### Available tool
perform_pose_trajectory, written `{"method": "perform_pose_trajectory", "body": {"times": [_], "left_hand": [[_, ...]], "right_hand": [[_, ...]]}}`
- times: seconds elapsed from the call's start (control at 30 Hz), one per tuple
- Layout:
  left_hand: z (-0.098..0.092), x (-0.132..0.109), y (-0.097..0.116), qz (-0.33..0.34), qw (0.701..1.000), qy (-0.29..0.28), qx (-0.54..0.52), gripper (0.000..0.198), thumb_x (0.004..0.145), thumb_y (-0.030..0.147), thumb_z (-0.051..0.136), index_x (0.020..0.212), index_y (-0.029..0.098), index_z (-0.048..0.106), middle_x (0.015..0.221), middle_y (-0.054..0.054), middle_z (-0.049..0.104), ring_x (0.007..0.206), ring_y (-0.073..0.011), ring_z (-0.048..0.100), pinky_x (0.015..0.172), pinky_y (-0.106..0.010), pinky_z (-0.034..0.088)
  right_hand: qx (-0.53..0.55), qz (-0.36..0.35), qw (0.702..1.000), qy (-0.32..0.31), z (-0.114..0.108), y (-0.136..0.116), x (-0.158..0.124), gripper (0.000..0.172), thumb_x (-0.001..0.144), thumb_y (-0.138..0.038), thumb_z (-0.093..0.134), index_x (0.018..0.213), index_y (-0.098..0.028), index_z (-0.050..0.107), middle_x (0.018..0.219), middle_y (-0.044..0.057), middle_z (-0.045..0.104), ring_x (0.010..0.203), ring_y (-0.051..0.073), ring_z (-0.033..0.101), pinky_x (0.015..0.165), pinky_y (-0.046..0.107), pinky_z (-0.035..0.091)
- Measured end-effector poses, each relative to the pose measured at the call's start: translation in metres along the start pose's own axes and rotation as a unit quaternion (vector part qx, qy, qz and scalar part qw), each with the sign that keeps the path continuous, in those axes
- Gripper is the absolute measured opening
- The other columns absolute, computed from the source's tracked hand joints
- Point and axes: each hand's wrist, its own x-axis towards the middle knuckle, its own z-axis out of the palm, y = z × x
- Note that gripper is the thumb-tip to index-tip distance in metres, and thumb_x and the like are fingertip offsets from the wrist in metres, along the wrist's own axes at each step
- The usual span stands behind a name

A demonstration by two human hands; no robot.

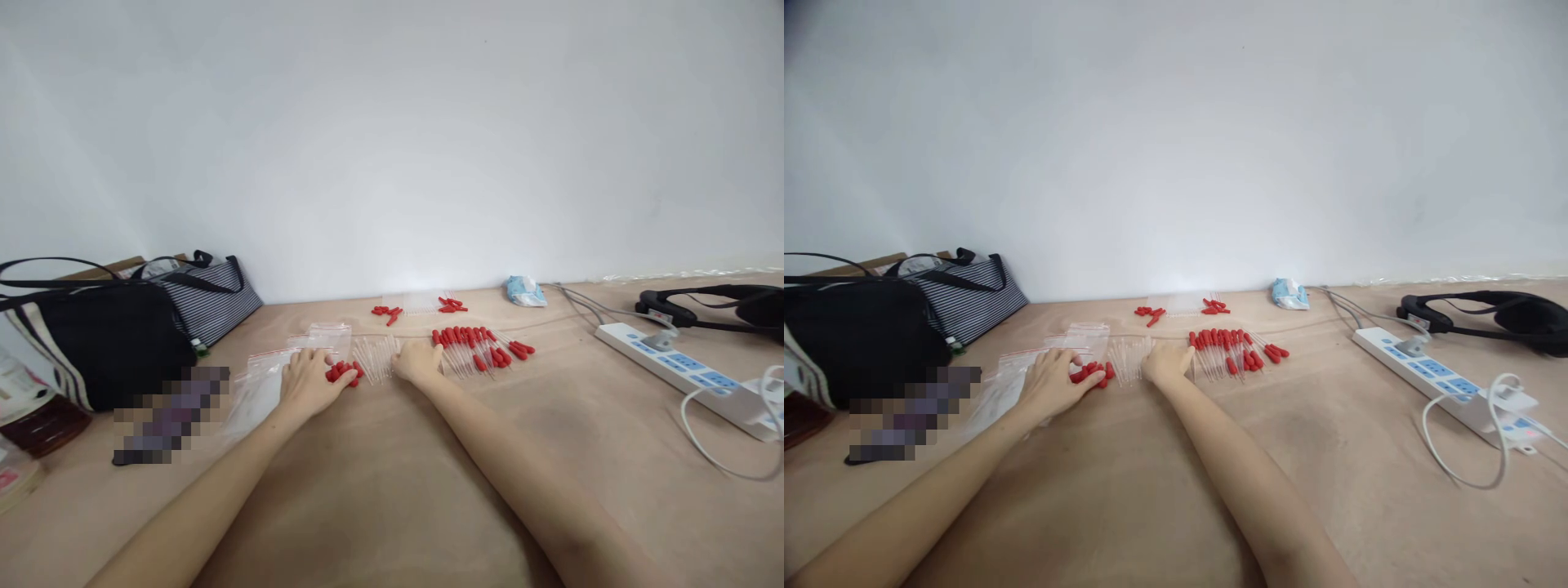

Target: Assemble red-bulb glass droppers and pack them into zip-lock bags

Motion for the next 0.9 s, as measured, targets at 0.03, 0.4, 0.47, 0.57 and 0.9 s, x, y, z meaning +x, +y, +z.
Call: {"method": "perform_pose_trajectory", "body": {"times": [0.03, 0.4, 0.47, 0.57, 0.9], "left_hand": [[-0.001, 0.004, -0.006, -0.018, 0.999, -0.026, 0.006, 0.046, 0.062, 0.063, 0.052, 0.078, 0.019, 0.052, 0.089, -0.009, 0.053, 0.091, -0.0306, 0.047, 0.073, -0.039, 0.037], [-0.008, 0.011, -0.016, -0.026, 0.993, -0.115, -0.003, 0.033, 0.067, 0.052, 0.051, 0.074, 0.02, 0.058, 0.084, -0.006, 0.061, 0.082, -0.0243, 0.056, 0.064, -0.029, 0.038], [-0.012, 0.013, -0.016, -0.022, 0.991, -0.133, 0.001, 0.03, 0.072, 0.048, 0.047, 0.07, 0.02, 0.059, 0.078, -0.004, 0.063, 0.077, -0.0229, 0.058, 0.059, -0.027, 0.037], [-0.023, 0.014, -0.014, -0.009, 0.989, -0.142, 0.035, 0.028, 0.076, 0.038, 0.043, 0.066, 0.019, 0.061, 0.071, -0.005, 0.063, 0.074, -0.0235, 0.059, 0.058, -0.028, 0.038], [-0.003, -0.034, 0.044, 0.24, 0.952, -0.033, -0.19, 0.011, 0.077, 0.018, 0.045, 0.079, 0.018, 0.056, 0.078, -0.003, 0.061, 0.073, -0.0175, 0.056, 0.066, -0.029, 0.043]], "right_hand": [[0.005, 0.005, 1.0, 0.001, 0.0, 0.0, 0.0, 0.034, 0.079, -0.03, 0.038, 0.092, -0.01, 0.062, 0.095, 0.02, 0.062, 0.09, 0.031, 0.058, 0.084, 0.048, 0.025], [0.101, -0.041, 0.99, 0.086, -0.006, 0.041, -0.031, 0.024, 0.079, -0.028, 0.039, 0.076, -0.015, 0.058, 0.081, 0.01, 0.065, 0.078, 0.021, 0.058, 0.072, 0.033, 0.037], [0.141, -0.099, 0.977, 0.124, -0.002, 0.059, -0.042, 0.016, 0.078, -0.024, 0.041, 0.075, -0.014, 0.054, 0.075, 0.009, 0.063, 0.071, 0.018, 0.057, 0.064, 0.028, 0.038], [0.195, -0.193, 0.949, 0.153, 0.005, 0.086, -0.058, 0.01, 0.08, -0.021, 0.041, 0.077, -0.016, 0.048, 0.07, 0.005, 0.06, 0.063, 0.015, 0.054, 0.058, 0.025, 0.038], [0.139, -0.316, 0.927, 0.148, 0.003, 0.119, -0.087, 0.026, 0.086, -0.017, 0.036, 0.103, -0.02, 0.055, 0.084, 0.006, 0.058, 0.076, 0.016, 0.053, 0.071, 0.032, 0.037]]}}
